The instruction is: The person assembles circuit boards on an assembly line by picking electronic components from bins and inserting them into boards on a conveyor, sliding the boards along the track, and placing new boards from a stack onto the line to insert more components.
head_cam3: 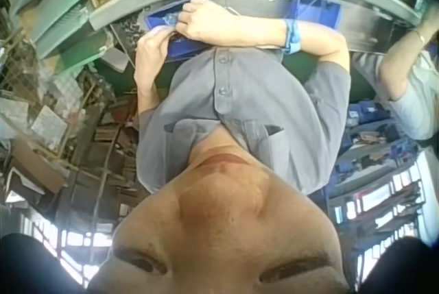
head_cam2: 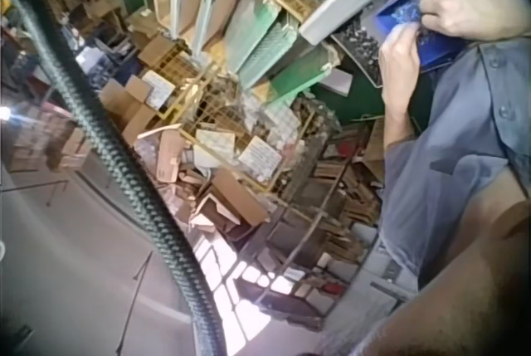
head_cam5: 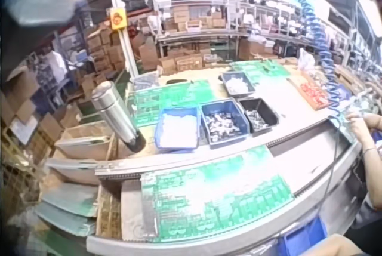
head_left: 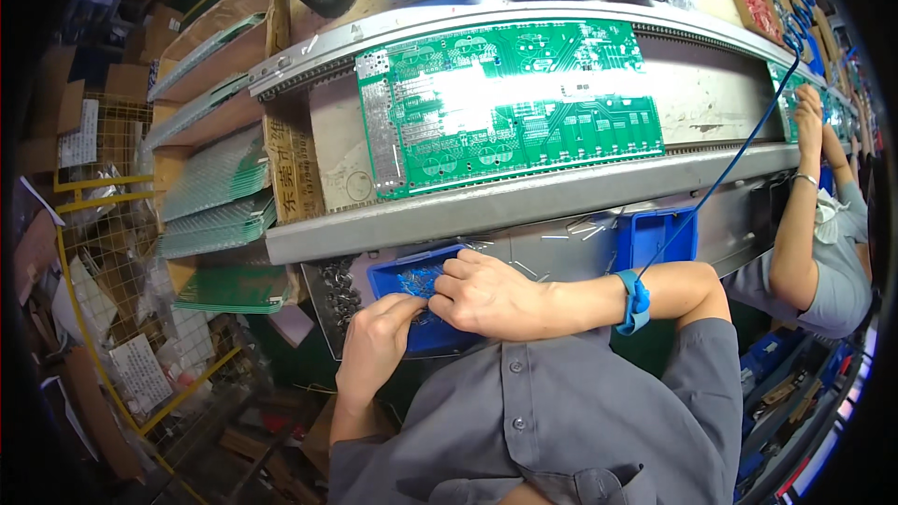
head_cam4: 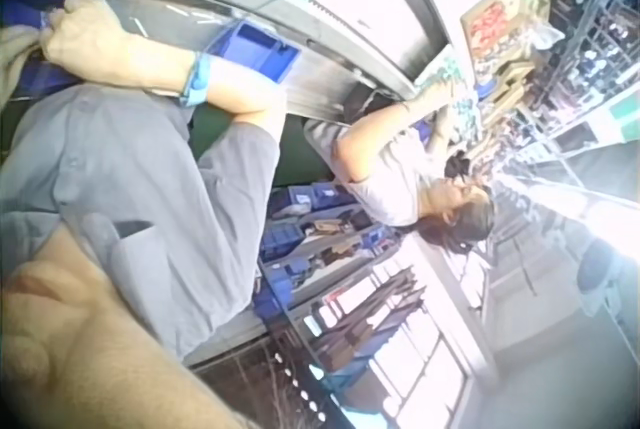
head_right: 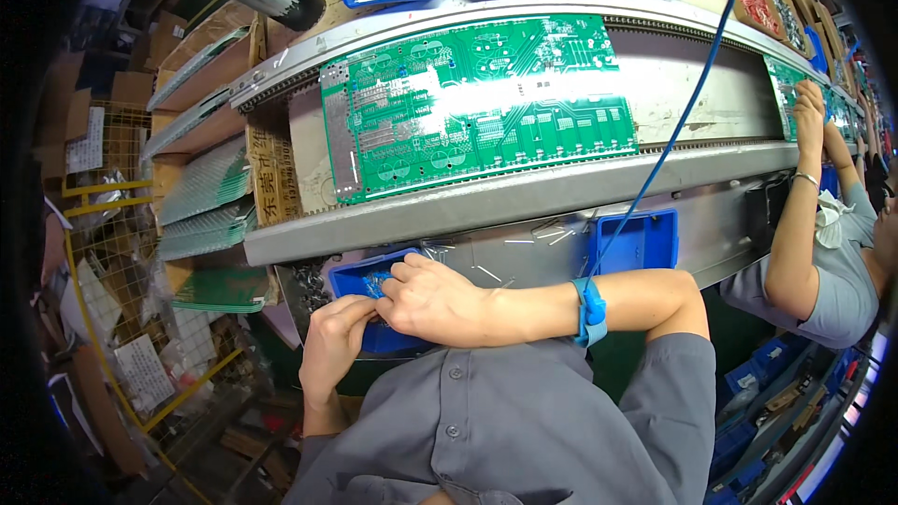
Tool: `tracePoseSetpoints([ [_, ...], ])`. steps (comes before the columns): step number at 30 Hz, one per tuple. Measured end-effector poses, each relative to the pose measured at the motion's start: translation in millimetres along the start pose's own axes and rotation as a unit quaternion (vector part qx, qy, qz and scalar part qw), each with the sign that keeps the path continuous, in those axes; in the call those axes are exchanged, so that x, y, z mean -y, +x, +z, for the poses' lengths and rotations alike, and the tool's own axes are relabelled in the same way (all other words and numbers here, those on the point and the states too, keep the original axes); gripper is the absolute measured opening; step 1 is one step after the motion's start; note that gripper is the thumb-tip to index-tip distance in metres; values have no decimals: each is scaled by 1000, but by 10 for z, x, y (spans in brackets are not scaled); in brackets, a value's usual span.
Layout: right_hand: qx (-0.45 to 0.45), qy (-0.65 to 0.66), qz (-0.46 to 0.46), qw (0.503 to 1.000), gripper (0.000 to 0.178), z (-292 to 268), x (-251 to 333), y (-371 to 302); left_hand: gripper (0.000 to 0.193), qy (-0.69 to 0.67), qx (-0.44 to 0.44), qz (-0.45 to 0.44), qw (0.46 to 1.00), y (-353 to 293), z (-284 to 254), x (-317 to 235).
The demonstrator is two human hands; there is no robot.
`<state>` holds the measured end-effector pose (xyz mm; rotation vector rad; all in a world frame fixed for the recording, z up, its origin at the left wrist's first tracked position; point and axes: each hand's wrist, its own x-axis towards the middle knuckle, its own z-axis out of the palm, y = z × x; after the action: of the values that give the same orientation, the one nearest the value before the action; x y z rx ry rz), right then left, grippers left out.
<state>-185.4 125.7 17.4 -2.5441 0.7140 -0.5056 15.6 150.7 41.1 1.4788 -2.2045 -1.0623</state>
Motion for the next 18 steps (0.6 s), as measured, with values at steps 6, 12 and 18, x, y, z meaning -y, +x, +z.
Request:
tracePoseSetpoints([
  [6, -4, 43, 13, 999, 12, 29, 0, -38, 14, -29, 4, -21, 999, 26, 19, -47],
  [12, -2, 34, -30, 999, 7, 10, -4, -48, 10, -29, -13, -29, 999, 17, -65, 13],
  [18, 39, 31, -43, 998, 7, 69, -9, -51, 11, -38, -102, -13, 994, 180, -174, -63],
])
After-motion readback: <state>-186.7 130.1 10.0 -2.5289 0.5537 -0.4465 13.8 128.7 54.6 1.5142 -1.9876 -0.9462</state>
